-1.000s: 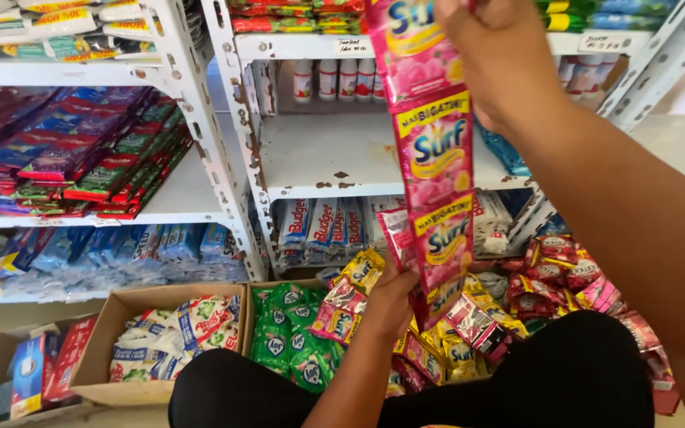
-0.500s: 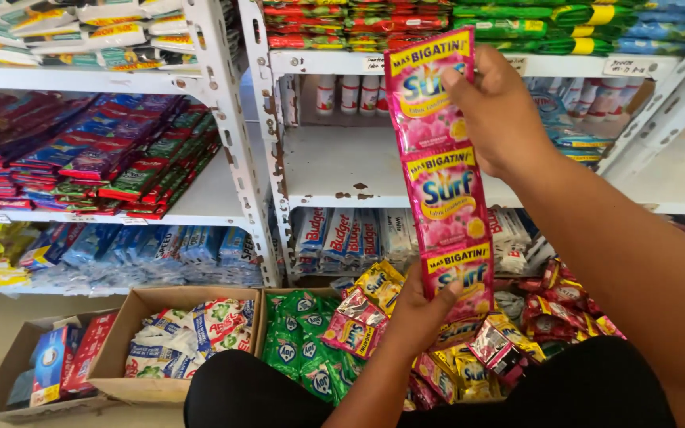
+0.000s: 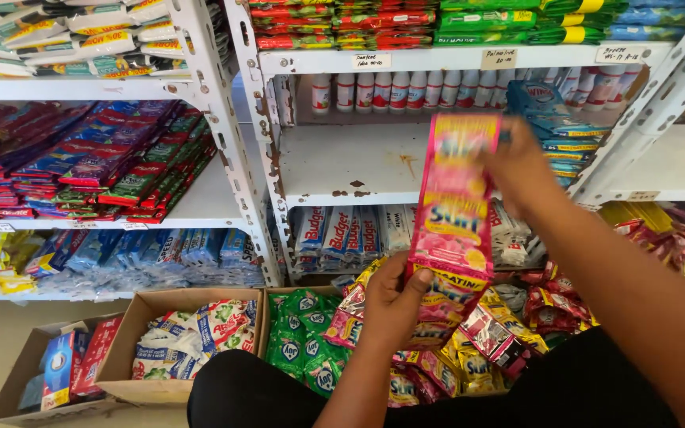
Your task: Organizing and stocking small detergent packets onto lower store shelves.
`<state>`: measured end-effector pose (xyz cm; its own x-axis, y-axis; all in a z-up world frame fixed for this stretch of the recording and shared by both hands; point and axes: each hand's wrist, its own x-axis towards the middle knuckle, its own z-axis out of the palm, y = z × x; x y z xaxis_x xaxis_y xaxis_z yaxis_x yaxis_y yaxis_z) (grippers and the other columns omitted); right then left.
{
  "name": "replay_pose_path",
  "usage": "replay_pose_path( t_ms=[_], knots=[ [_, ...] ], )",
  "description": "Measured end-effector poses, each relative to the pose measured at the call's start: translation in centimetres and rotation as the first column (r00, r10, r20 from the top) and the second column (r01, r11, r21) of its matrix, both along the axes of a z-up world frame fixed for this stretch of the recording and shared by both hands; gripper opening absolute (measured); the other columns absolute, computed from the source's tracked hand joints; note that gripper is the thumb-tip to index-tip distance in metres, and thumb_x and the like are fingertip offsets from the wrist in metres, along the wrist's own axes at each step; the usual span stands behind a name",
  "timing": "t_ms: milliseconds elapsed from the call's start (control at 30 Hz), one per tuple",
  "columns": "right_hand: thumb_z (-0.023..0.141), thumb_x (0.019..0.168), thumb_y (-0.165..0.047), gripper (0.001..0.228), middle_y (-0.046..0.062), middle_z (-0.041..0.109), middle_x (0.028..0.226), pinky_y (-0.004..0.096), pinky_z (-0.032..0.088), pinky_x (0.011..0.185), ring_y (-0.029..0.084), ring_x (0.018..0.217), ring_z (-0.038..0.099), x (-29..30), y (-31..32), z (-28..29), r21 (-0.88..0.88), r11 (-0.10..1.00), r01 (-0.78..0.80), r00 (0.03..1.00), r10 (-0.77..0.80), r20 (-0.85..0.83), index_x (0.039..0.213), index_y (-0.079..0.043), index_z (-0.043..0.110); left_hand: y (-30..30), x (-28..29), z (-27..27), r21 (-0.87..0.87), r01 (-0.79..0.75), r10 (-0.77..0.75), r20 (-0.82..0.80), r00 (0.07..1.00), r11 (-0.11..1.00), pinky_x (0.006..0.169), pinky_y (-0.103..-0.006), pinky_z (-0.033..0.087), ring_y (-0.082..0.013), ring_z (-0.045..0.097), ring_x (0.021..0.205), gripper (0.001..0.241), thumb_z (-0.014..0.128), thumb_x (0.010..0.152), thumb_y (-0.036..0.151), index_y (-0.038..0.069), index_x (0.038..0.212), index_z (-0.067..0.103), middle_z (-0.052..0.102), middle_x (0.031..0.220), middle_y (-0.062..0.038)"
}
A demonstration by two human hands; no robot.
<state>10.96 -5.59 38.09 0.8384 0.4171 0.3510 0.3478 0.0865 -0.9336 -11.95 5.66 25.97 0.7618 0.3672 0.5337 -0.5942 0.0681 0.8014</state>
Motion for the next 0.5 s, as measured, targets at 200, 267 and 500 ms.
replay_pose_path(
  t_ms=[200,267,500],
  knots=[
    [0.068,0.083,0.001,0.071,0.021,0.069,0.109,0.043,0.06,0.078,0.033,0.093,0.07,-1.7,-2.5,-11.1,-0.296,0.938,-0.182,0.921,0.057,-0.386,0.146,-0.012,0.038,-0.2,-0.8,2.2,0.081,-0.307,0.273,0.286,0.919,0.948,0.116,-0.0351,0.035,-0.0232,0.042,0.137,0.023,0.067,0.098,0.014,-0.001,0.116,0.068,0.043,0.144,-0.014],
    [0.067,0.082,-0.001,0.067,0.02,0.071,0.117,0.043,0.062,0.084,0.032,0.101,0.072,-3.5,-2.8,-13.5,-0.356,0.889,-0.287,0.879,0.097,-0.466,0.144,-0.009,0.044,0.0,-0.9,2.6,0.113,-0.347,0.3,0.305,0.904,0.931,0.117,-0.0377,0.031,-0.0253,0.035,0.144,0.02,0.065,0.098,0.011,-0.001,0.113,0.067,0.037,0.153,-0.017],
    [0.059,0.086,-0.033,0.073,0.009,0.069,0.131,0.036,0.055,0.089,0.02,0.109,0.068,-10.5,-3.0,-14.1,-0.078,0.885,-0.459,0.788,0.364,-0.496,0.154,-0.012,0.041,1.7,3.3,-3.4,-0.536,-0.236,0.097,-0.273,0.957,0.81,0.077,-0.0431,0.05,-0.026,0.057,0.086,0.013,0.066,0.102,0.01,0.0,0.11,0.067,0.066,0.102,-0.02]
  ],
)
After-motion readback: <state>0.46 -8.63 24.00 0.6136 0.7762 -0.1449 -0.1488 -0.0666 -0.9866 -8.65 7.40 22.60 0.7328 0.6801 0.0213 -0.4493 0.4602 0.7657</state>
